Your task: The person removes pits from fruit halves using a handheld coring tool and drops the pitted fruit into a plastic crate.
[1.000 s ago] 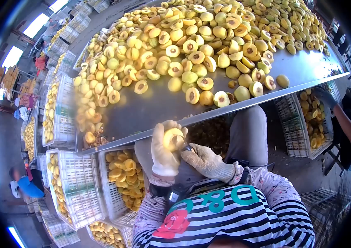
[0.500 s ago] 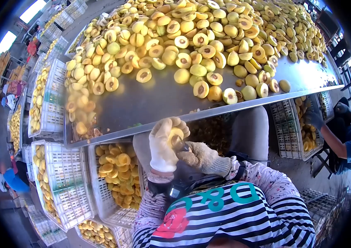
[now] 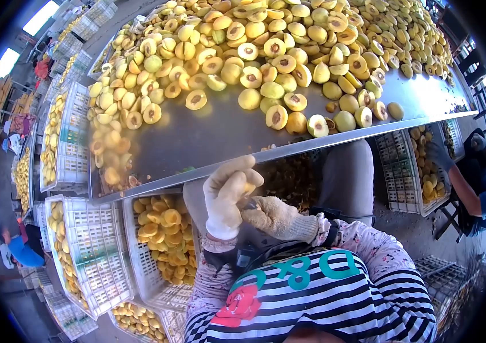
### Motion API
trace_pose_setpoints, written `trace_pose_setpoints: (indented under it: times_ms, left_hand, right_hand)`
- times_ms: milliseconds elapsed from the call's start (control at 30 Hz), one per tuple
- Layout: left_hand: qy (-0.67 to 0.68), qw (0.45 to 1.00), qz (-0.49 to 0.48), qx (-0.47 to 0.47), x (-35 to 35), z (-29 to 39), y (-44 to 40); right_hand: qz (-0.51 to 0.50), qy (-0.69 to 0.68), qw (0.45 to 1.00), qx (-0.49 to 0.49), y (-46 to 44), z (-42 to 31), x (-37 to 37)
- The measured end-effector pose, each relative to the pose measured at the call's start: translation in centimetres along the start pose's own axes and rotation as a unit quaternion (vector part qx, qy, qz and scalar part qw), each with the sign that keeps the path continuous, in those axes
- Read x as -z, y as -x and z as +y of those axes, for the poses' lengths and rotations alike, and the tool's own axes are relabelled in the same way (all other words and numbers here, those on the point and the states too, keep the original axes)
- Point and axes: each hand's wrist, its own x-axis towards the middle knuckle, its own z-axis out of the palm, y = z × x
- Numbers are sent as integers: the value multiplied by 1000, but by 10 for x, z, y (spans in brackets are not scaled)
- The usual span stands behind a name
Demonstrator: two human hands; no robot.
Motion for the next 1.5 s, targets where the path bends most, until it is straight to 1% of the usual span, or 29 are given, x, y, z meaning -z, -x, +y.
trace_pose_setpoints:
  times_ms: [33, 100, 167, 200, 267, 300, 333, 400, 433, 533, 600, 633, 667, 700, 733, 767, 800, 833, 900, 933, 1033, 1067, 1167, 1200, 1233, 1300, 1333, 1433, 1500]
  left_hand:
    - [-19, 999, -36, 16, 0, -1, -1]
    - [-2, 999, -36, 17, 2, -9, -2]
    - [29, 999, -30, 26, -1, -14, -6]
    - [45, 996, -58, 51, 0, -15, -10]
    - [79, 984, -113, 109, 8, -14, -16]
    - [54, 975, -155, 149, 10, -8, -20]
    - [29, 962, -196, 187, 11, 0, -24]
    - [-14, 936, -252, 245, 6, 11, -30]
    - [28, 925, -278, 256, 9, 7, -33]
    - [146, 888, -353, 256, 17, -13, -37]
    - [280, 874, -341, 206, 13, -34, -36]
    - [345, 859, -332, 179, 10, -43, -34]
    - [384, 879, -237, 156, 5, -49, -28]
    - [376, 901, -127, 175, -3, -40, -22]
    - [421, 883, -98, 183, -2, -39, -22]
    - [463, 863, -63, 191, 3, -36, -21]
    - [559, 798, -116, 193, 15, -31, -27]
    - [539, 814, -112, 184, 26, -24, -22]
    - [398, 897, -14, 190, 18, -5, -3]
    - [357, 915, 42, 184, 12, 1, 3]
    - [342, 922, 87, 162, 25, -6, 16]
    - [288, 938, 107, 159, 33, -10, 28]
    - [267, 949, 118, 117, 29, -10, 40]
    - [151, 978, 109, 98, 15, -2, 42]
    - [78, 994, 23, 76, 18, -6, 44]
    - [37, 989, 1, 142, 16, -9, 37]
    - [58, 987, 5, 148, 10, -5, 34]
    - [-95, 992, -33, 71, 3, -11, 35]
    - [-170, 984, -48, 22, 0, -16, 38]
  right_hand:
    - [17, 1, 1000, 23, 2, 2, 0]
    - [49, 4, 996, 69, 7, 5, -2]
    - [-20, -174, 984, -43, 16, -3, 3]
    - [-56, -257, 960, -99, 20, -7, 6]
    - [-122, -338, 924, -130, 26, -8, 14]
    - [-154, -376, 902, -145, 27, -9, 16]
    - [-134, -319, 929, -132, 28, -10, 13]
    - [-97, -289, 943, -134, 30, -10, 5]
    - [-78, -274, 949, -133, 30, -10, 2]
    - [-147, -355, 914, -130, 33, -6, 2]
    - [-190, -398, 889, -124, 30, 3, 4]
    - [-241, -492, 827, -126, 26, 10, 6]
    - [-288, -579, 752, -124, 22, 16, 7]
    - [-333, -656, 666, -119, 18, 16, 9]
    - [-319, -631, 696, -126, 20, 14, 11]
    - [-370, -550, 743, -91, 16, 10, 14]
    - [-397, -555, 725, -95, 16, 7, 14]
    - [-423, -561, 705, -96, 16, 7, 11]
    - [-366, -573, 722, -132, 13, 14, 6]
    - [-361, -577, 721, -131, 10, 15, 3]
    - [-337, -589, 725, -119, 6, 15, 0]
    - [-336, -590, 725, -112, 6, 15, 0]
    - [-270, -603, 737, -142, 11, 8, 4]
    - [-245, -589, 755, -153, 12, 4, 5]
    - [-247, -580, 763, -146, 13, 4, 3]
    - [-257, -558, 779, -127, 14, 4, 0]
    - [-277, -593, 747, -117, 12, 12, 0]
    - [-328, -670, 659, -101, 13, 26, 4]
    - [-403, -685, 602, -76, 15, 25, 1]
